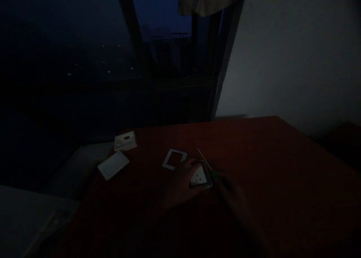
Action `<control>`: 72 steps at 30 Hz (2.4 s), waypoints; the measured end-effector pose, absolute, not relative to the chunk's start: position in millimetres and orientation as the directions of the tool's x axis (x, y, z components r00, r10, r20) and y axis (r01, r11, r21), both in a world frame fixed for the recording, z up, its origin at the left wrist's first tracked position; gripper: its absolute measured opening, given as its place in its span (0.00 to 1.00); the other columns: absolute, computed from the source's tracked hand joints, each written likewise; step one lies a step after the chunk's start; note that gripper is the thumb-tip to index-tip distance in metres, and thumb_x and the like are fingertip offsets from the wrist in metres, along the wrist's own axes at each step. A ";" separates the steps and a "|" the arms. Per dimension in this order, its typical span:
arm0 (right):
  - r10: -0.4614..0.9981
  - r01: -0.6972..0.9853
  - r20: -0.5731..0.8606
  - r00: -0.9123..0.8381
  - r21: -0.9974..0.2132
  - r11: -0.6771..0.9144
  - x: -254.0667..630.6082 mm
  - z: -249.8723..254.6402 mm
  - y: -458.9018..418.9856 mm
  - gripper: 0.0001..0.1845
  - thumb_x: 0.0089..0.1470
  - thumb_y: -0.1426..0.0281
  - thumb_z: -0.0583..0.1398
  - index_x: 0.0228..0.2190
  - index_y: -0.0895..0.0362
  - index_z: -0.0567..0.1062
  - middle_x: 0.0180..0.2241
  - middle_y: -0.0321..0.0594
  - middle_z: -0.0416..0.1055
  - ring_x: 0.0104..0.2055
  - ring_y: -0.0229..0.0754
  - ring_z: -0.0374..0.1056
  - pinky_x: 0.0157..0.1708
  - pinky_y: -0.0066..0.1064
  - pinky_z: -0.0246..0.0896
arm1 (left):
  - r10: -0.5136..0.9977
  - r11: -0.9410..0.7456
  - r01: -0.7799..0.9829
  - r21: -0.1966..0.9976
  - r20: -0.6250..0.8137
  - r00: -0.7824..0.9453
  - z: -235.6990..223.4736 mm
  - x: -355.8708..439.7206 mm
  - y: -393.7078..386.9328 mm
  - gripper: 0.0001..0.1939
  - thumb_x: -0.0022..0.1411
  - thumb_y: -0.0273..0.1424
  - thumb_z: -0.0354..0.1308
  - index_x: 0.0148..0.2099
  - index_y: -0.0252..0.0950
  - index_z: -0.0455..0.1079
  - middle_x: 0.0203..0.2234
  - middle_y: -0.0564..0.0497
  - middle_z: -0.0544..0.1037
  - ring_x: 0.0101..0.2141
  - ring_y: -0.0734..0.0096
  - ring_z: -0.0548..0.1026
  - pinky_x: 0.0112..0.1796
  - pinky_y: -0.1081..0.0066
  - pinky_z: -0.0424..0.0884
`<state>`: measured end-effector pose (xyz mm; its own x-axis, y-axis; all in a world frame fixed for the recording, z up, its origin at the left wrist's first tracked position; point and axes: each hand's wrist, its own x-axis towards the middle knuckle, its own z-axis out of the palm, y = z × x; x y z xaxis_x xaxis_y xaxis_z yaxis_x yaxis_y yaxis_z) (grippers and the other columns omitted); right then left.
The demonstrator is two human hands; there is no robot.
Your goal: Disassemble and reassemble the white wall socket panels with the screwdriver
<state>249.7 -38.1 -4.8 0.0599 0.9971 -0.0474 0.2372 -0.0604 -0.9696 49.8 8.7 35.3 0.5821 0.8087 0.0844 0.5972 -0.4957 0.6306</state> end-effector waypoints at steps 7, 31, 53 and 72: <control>0.997 0.236 -0.067 0.045 -0.969 -0.076 249.6 -3.1 -38.9 0.19 0.57 0.56 0.55 0.44 0.55 0.74 0.44 0.45 0.76 0.45 0.48 0.71 0.44 0.36 0.65 | 0.817 -0.491 0.602 0.630 0.092 0.570 33.5 49.3 7.9 0.34 0.55 0.33 0.64 0.62 0.44 0.57 0.61 0.49 0.59 0.59 0.57 0.60 0.58 0.59 0.59; 0.999 0.257 -0.049 0.023 -0.965 -0.053 252.4 -8.9 -37.8 0.19 0.57 0.56 0.55 0.44 0.53 0.74 0.45 0.44 0.76 0.46 0.49 0.71 0.46 0.38 0.64 | 0.795 -0.490 0.591 0.641 0.051 0.605 40.5 47.9 7.4 0.38 0.53 0.37 0.66 0.64 0.44 0.54 0.62 0.46 0.57 0.60 0.55 0.58 0.58 0.57 0.57; 0.993 0.210 -0.099 0.064 -0.971 -0.110 254.2 -12.6 -37.8 0.23 0.55 0.53 0.57 0.45 0.54 0.75 0.45 0.46 0.76 0.46 0.51 0.71 0.45 0.40 0.66 | 0.951 -0.248 0.951 0.184 -0.142 0.275 23.1 -52.7 7.7 0.18 0.62 0.22 0.48 0.51 0.40 0.70 0.50 0.45 0.73 0.48 0.58 0.72 0.48 0.59 0.68; 0.998 0.213 -0.039 0.044 -0.976 -0.047 250.3 -6.9 -36.8 0.21 0.55 0.54 0.56 0.43 0.54 0.76 0.43 0.44 0.77 0.44 0.49 0.72 0.43 0.37 0.66 | 0.790 -0.569 0.661 0.490 0.103 0.604 59.5 56.4 25.5 0.06 0.63 0.27 0.56 0.42 0.39 0.72 0.38 0.52 0.75 0.39 0.69 0.73 0.39 0.71 0.67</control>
<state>250.3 -36.8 -6.9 0.0445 0.9983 -0.0387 0.2126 -0.0473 -0.9760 56.4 25.5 59.5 0.6039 0.7903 0.1032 0.6607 -0.5688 0.4898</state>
